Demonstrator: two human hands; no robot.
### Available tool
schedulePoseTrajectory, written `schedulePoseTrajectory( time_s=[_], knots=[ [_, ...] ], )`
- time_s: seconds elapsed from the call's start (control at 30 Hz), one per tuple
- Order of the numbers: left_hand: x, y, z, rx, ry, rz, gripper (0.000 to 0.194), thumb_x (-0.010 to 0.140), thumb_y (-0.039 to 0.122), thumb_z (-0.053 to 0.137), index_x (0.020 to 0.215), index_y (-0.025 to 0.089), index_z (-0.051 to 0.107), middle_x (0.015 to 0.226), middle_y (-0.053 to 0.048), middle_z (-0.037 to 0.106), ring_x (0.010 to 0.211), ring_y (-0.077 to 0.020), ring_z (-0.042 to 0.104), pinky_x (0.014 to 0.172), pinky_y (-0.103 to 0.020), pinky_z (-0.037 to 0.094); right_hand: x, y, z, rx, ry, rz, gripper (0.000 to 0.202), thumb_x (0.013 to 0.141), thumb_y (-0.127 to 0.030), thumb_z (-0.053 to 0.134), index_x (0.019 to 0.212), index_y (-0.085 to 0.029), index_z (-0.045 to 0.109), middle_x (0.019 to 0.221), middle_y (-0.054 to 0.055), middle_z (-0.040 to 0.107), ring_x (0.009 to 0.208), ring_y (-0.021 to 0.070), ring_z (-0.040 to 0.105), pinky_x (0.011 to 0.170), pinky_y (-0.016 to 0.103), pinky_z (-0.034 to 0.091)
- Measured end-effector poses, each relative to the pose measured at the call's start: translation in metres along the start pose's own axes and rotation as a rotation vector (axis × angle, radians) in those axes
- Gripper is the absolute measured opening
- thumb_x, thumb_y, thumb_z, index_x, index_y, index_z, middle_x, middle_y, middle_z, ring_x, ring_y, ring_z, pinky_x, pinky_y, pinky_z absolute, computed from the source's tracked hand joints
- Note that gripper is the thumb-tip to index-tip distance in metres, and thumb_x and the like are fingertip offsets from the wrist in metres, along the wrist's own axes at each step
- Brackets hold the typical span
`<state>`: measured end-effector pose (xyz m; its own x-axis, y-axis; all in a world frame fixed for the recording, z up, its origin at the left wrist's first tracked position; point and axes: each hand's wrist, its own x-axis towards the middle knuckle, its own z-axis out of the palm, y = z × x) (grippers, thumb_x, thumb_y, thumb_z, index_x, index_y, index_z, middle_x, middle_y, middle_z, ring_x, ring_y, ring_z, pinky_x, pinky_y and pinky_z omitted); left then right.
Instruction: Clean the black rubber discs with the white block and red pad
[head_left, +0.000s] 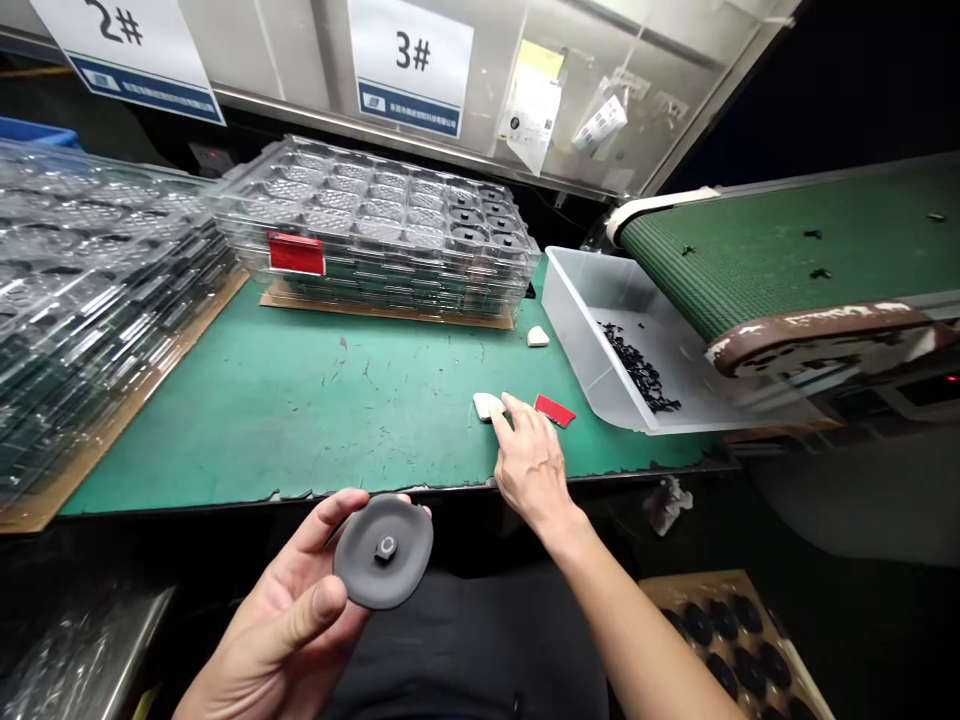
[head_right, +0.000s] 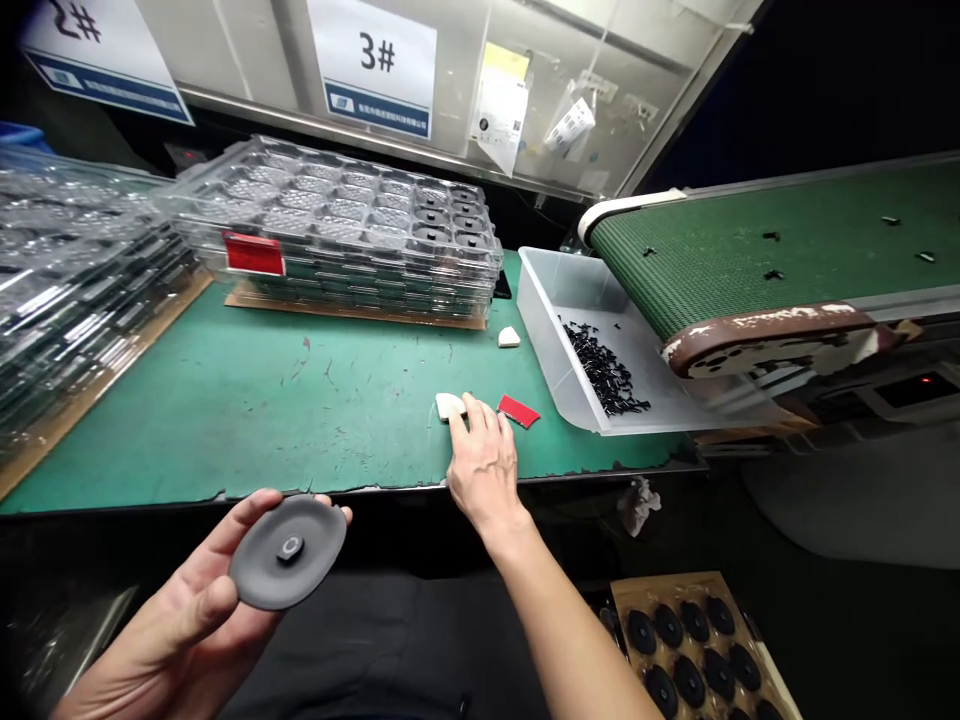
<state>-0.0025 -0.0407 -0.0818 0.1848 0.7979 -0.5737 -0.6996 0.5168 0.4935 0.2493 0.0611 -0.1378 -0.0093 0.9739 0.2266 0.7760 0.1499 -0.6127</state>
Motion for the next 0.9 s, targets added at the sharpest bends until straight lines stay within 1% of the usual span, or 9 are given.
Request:
schedulePoseTrajectory(
  time_s=[0.07,0.13,0.23,0.33,0.4,0.53,0.63,0.83,0.9],
  knots=[
    [0.004,-0.003,-0.002,0.057,0.031,0.069,0.061,0.073,0.033,0.102,0.127,0.035,0.074,0.136,-0.005,0.082,0.139,-0.0289,0.068,0.104,-0.025,0.060,-0.021,-0.017,-0.002,0.134,-0.042,0.058,0.034,0.109,-0.017,0.046,0.130,-0.011,0.071,0.136,0.023,0.070,0.130,0.0327,0.065,0.116,0.053,0.048],
    [0.008,-0.007,-0.003,0.110,0.062,0.132,0.056,0.076,0.031,0.100,0.125,0.037,0.075,0.133,-0.001,0.082,0.133,-0.0262,0.072,0.101,-0.022,0.061,-0.048,-0.044,-0.004,0.315,-0.166,0.102,0.041,0.117,-0.034,0.038,0.114,-0.014,0.074,0.100,0.012,0.078,0.089,0.0209,0.076,0.085,0.034,0.062],
    [0.011,-0.013,-0.002,0.164,0.093,0.182,0.052,0.074,0.028,0.100,0.120,0.038,0.077,0.128,0.005,0.082,0.119,-0.0215,0.077,0.094,-0.016,0.061,-0.084,-0.081,-0.002,0.603,-0.362,0.165,0.055,0.118,-0.053,0.035,0.097,-0.016,0.069,0.071,0.001,0.070,0.053,0.0109,0.066,0.053,0.020,0.053],
    [0.010,-0.014,0.000,0.264,0.105,0.225,0.048,0.072,0.031,0.101,0.115,0.039,0.080,0.126,0.007,0.082,0.119,-0.0216,0.075,0.090,-0.014,0.062,-0.099,-0.099,-0.003,0.892,-0.317,0.350,0.051,0.109,-0.063,0.053,0.089,-0.017,0.063,0.068,-0.001,0.063,0.054,0.0097,0.057,0.053,0.020,0.047],
    [0.009,-0.014,0.000,0.375,0.085,0.272,0.047,0.072,0.032,0.101,0.114,0.038,0.081,0.127,0.004,0.083,0.124,-0.0261,0.074,0.093,-0.018,0.062,-0.099,-0.102,-0.009,0.925,-0.250,0.415,0.047,0.104,-0.061,0.061,0.082,-0.019,0.060,0.063,-0.003,0.056,0.054,0.0094,0.050,0.053,0.021,0.041],
    [0.005,-0.011,0.000,0.658,0.042,0.364,0.064,0.069,0.036,0.103,0.128,0.043,0.081,0.144,0.002,0.079,0.137,-0.0307,0.069,0.105,-0.020,0.057,-0.095,-0.102,-0.026,0.760,-0.222,0.367,0.041,0.101,-0.051,0.062,0.073,-0.021,0.055,0.058,-0.004,0.048,0.053,0.0103,0.044,0.051,0.024,0.033],
    [0.001,-0.011,-0.001,0.845,0.069,0.450,0.069,0.066,0.038,0.105,0.130,0.044,0.082,0.142,0.005,0.079,0.141,-0.0298,0.064,0.113,-0.018,0.048,-0.095,-0.104,-0.032,0.735,-0.243,0.366,0.039,0.099,-0.048,0.062,0.072,-0.022,0.051,0.058,-0.004,0.046,0.054,0.0104,0.044,0.050,0.024,0.031],
    [-0.007,-0.013,0.003,0.886,0.108,0.431,0.072,0.056,0.042,0.108,0.122,0.043,0.080,0.124,0.005,0.083,0.120,-0.0279,0.073,0.089,-0.016,0.058,-0.099,-0.107,-0.034,0.785,-0.268,0.351,0.042,0.102,-0.053,0.059,0.075,-0.021,0.055,0.060,-0.004,0.049,0.056,0.0109,0.047,0.052,0.024,0.033],
    [-0.010,-0.016,0.007,0.852,0.144,0.430,0.072,0.055,0.041,0.109,0.120,0.042,0.078,0.124,0.004,0.082,0.122,-0.0286,0.071,0.090,-0.017,0.058,-0.101,-0.107,-0.034,0.772,-0.240,0.332,0.040,0.104,-0.052,0.059,0.078,-0.021,0.058,0.063,-0.004,0.051,0.056,0.0105,0.049,0.053,0.024,0.035]
  ],
)
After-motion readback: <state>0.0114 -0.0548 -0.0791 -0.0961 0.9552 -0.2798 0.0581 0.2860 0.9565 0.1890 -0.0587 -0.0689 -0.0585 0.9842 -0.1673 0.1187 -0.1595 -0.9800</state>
